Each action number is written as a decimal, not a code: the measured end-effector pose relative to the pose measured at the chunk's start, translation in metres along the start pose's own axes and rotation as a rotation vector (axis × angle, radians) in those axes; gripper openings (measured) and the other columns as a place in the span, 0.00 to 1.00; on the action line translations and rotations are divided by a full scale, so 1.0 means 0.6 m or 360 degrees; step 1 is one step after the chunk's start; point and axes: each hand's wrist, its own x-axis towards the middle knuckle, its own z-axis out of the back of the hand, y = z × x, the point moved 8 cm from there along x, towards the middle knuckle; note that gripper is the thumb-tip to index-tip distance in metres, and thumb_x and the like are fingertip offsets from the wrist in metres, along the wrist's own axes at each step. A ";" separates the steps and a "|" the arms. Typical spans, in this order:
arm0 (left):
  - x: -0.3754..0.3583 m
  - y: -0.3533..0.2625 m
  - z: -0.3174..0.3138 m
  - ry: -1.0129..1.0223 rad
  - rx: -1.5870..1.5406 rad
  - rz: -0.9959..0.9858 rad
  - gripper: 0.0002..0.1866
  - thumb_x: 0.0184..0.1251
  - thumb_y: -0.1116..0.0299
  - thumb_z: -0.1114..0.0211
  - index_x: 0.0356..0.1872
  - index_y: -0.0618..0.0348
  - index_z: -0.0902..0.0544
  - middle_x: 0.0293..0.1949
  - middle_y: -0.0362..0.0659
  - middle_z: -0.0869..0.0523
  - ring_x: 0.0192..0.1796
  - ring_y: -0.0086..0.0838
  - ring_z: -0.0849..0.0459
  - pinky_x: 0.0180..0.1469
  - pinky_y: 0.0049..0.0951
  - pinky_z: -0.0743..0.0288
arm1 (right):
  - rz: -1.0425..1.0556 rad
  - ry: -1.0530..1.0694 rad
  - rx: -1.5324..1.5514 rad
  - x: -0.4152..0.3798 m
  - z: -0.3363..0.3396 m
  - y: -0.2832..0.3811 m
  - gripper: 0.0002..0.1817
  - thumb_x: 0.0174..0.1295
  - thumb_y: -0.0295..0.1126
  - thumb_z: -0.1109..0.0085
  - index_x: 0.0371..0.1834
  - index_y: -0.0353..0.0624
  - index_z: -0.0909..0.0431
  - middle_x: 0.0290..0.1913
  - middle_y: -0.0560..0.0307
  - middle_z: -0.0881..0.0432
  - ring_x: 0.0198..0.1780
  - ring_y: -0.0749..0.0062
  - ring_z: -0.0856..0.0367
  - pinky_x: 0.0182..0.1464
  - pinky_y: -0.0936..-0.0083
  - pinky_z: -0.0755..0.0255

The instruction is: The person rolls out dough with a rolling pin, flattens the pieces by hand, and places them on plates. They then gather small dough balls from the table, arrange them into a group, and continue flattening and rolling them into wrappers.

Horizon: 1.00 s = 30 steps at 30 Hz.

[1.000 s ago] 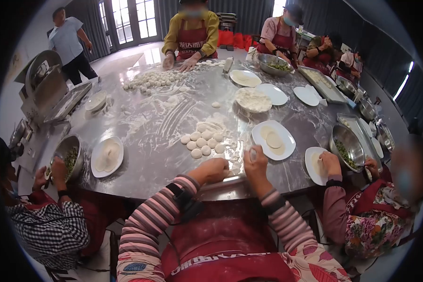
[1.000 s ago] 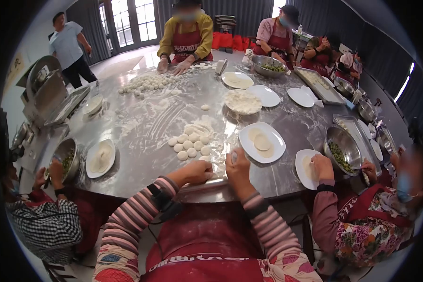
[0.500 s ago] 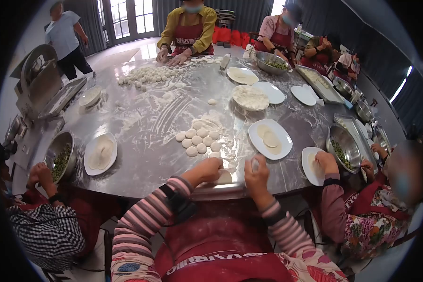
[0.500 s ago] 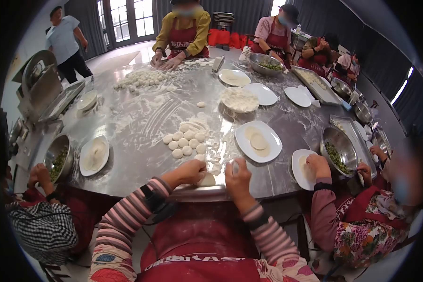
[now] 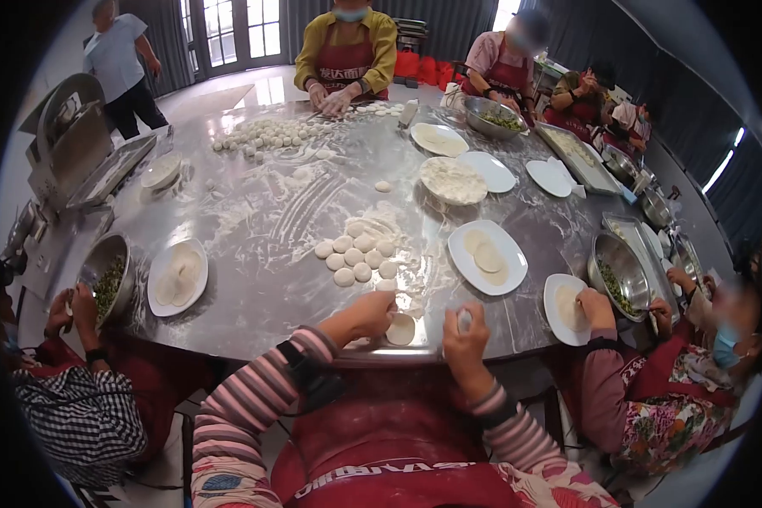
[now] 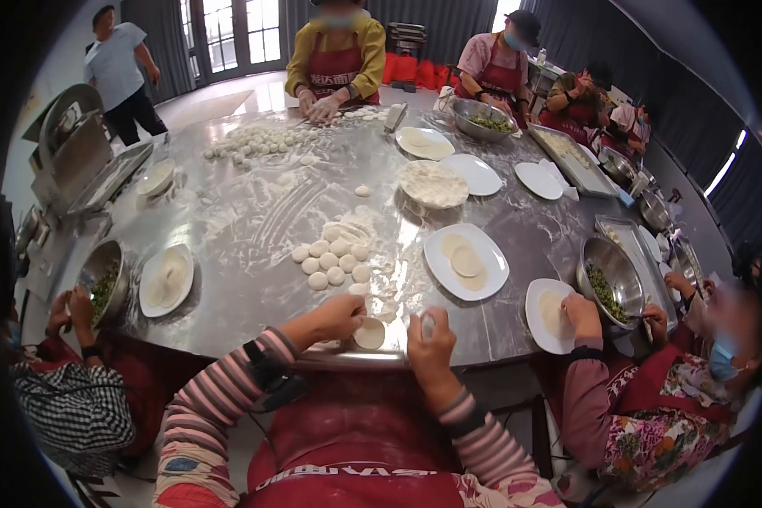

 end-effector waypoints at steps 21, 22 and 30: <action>-0.006 0.000 0.015 0.0015 -0.0004 0.0080 0.09 0.58 0.70 0.42 0.35 0.64 0.20 0.31 0.51 0.16 0.35 0.36 0.18 0.39 0.33 0.27 | 0.0211 -0.0016 0.0023 0.094 -0.086 0.008 0.10 0.55 0.25 0.40 0.38 0.40 0.30 0.25 0.38 0.24 0.28 0.40 0.23 0.28 0.57 0.31; -0.002 0.004 0.014 0.0023 0.0013 0.0068 0.09 0.58 0.70 0.42 0.35 0.64 0.20 0.31 0.51 0.16 0.35 0.36 0.18 0.39 0.33 0.27 | 0.0123 0.0076 0.0044 0.103 -0.104 -0.007 0.10 0.55 0.25 0.40 0.37 0.40 0.30 0.26 0.38 0.24 0.28 0.40 0.24 0.28 0.57 0.31; -0.004 -0.002 -0.021 0.0040 -0.0045 -0.0064 0.07 0.56 0.69 0.41 0.29 0.63 0.21 0.23 0.42 0.20 0.29 0.24 0.24 0.33 0.29 0.29 | 0.0671 0.0167 -0.0488 -0.007 0.002 0.051 0.11 0.54 0.24 0.39 0.40 0.39 0.29 0.25 0.46 0.24 0.25 0.49 0.22 0.26 0.64 0.29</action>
